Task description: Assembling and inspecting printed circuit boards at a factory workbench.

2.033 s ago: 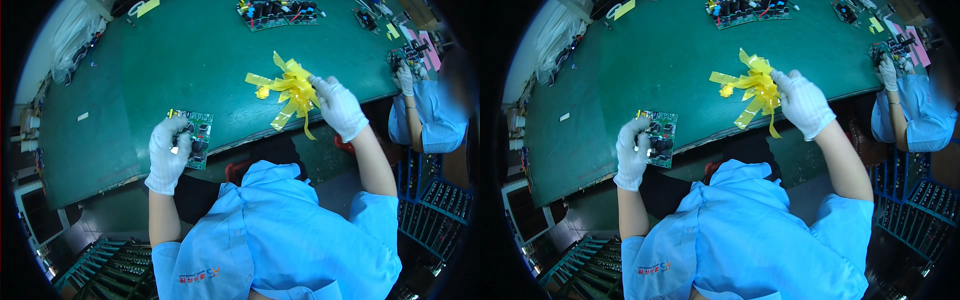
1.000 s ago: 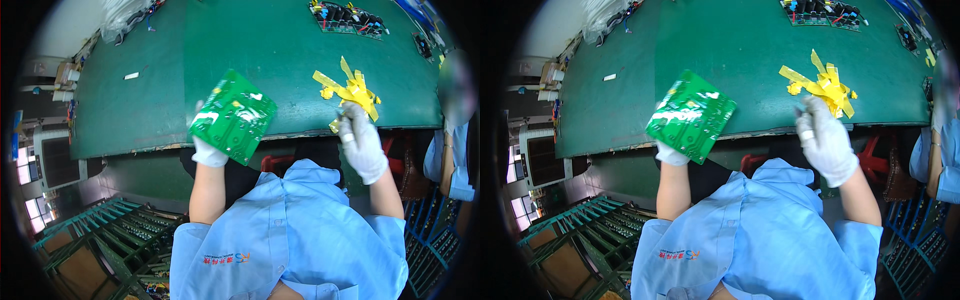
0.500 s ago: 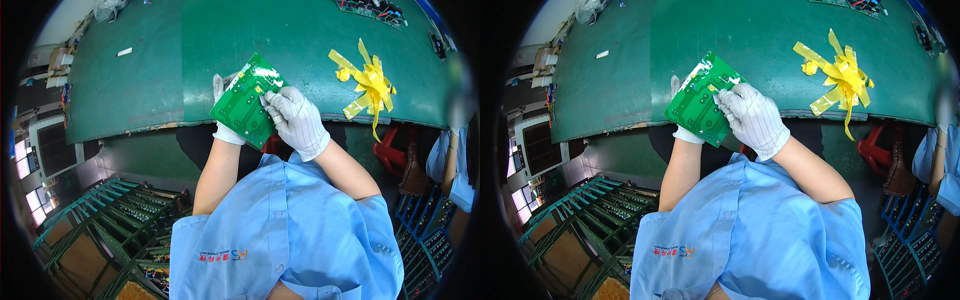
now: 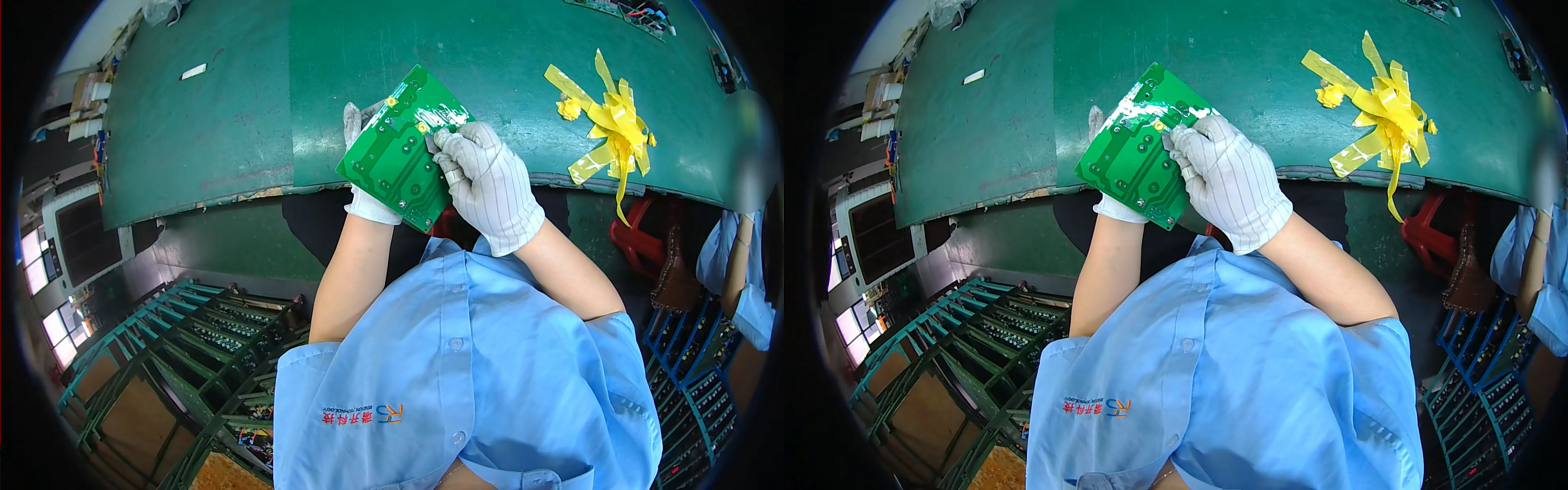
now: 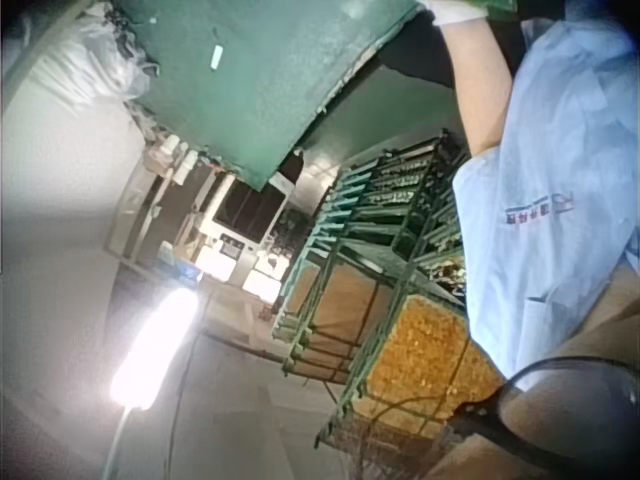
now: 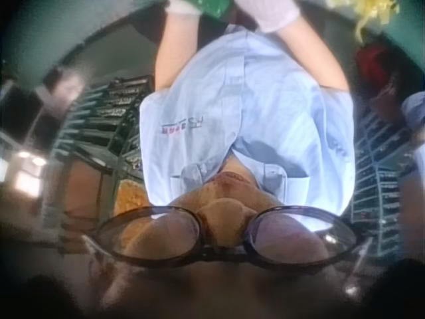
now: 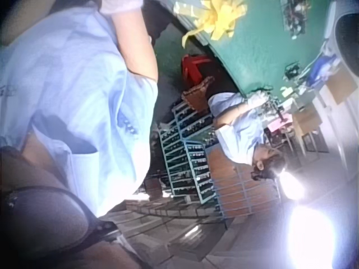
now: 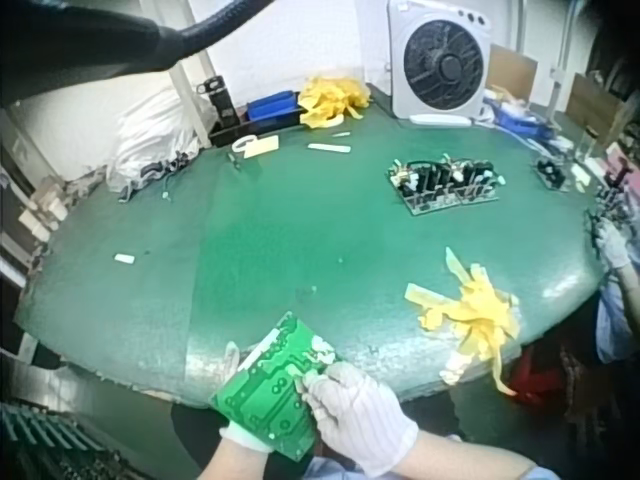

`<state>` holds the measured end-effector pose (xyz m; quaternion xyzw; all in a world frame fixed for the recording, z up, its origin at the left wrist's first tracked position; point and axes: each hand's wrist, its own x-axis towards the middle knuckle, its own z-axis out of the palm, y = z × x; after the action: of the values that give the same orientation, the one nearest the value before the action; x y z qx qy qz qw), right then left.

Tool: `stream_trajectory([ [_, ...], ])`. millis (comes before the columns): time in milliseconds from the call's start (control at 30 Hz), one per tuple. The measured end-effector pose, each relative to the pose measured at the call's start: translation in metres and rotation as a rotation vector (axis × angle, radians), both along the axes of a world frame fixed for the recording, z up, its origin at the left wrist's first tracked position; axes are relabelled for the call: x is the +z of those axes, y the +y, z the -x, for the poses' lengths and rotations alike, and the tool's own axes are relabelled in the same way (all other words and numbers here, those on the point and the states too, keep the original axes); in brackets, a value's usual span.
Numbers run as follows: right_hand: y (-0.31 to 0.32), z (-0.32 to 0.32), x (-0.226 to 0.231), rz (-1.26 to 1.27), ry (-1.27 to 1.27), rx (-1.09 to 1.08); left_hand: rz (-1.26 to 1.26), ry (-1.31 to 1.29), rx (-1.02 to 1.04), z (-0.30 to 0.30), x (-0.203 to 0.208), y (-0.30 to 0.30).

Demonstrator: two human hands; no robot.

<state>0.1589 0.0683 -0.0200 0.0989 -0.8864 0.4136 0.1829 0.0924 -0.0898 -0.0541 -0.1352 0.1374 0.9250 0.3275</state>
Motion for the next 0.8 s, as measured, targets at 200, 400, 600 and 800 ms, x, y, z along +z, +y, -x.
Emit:
stream_trajectory([
  [200,-0.002,0.002,-0.004,0.025,-0.005,-0.029,0.132,0.006,0.058,0.001,-0.010,-0.003],
  [400,-0.002,0.000,-0.004,-0.002,0.016,-0.021,-0.058,0.074,-0.019,0.001,-0.010,-0.004],
  [600,-0.007,0.001,-0.001,0.019,-0.030,-0.061,-0.114,0.108,-0.066,0.002,-0.017,-0.007],
  [800,0.000,0.005,0.003,-0.099,-0.124,-0.002,-0.122,0.078,-0.009,-0.001,-0.009,-0.002],
])
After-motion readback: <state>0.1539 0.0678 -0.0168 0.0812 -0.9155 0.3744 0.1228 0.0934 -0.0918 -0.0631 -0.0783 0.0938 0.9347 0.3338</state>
